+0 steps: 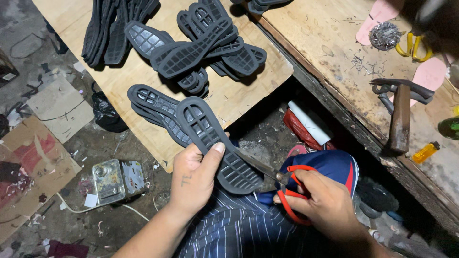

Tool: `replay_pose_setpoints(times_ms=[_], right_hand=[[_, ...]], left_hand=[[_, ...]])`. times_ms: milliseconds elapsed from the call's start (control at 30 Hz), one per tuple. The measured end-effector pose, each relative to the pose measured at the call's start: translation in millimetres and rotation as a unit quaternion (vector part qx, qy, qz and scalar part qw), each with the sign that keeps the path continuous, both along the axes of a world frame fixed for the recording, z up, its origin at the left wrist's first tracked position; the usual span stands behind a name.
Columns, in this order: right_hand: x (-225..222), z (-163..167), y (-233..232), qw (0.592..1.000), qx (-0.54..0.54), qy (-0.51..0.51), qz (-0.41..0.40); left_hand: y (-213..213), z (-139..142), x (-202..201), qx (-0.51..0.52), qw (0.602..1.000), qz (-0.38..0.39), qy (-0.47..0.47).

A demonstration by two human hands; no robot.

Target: The person sits at a workbench and trims the edges of black foam insoles with red-handled scissors, cutting small pieces off the outline one insole at a time and placing finished insoles on a stack on the bench.

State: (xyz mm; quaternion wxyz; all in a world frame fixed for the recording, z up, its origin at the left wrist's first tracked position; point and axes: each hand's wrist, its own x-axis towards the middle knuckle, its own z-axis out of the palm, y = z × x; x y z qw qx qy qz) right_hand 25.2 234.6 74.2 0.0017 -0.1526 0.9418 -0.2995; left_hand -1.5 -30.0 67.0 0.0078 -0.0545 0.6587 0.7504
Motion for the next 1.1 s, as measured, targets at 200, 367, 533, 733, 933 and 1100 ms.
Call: replay_pose_setpoints(times_ms=[200,367,533,733,933,1100], right_hand=[[0,0,2,1.0,-0.013,0.022,0.0],[2,-4,5,0.999,0.014,0.03,-0.008],[3,-6,5,0.999,0.017,0.04,-0.006],[-1,-1,2,0.999,-0.002,0.038,0.002],[-1,0,-2,0.998,-0.008,0.058,0.003],[0,-3,-1,0.997,0.019,0.079,-0.006]], left_hand=[[3,-2,0,0.102,0.993,0.0,-0.054],[3,-3,1,0.12,0.991,0.003,-0.067],[6,-5,0,0.115,0.991,0.009,-0.067],[8,-6,0,0.048,0.998,0.015,-0.047],[12,-7,2,0.079,0.995,0.006,-0.052],[16,-9,4,0.11,0.992,0.013,-0.054]])
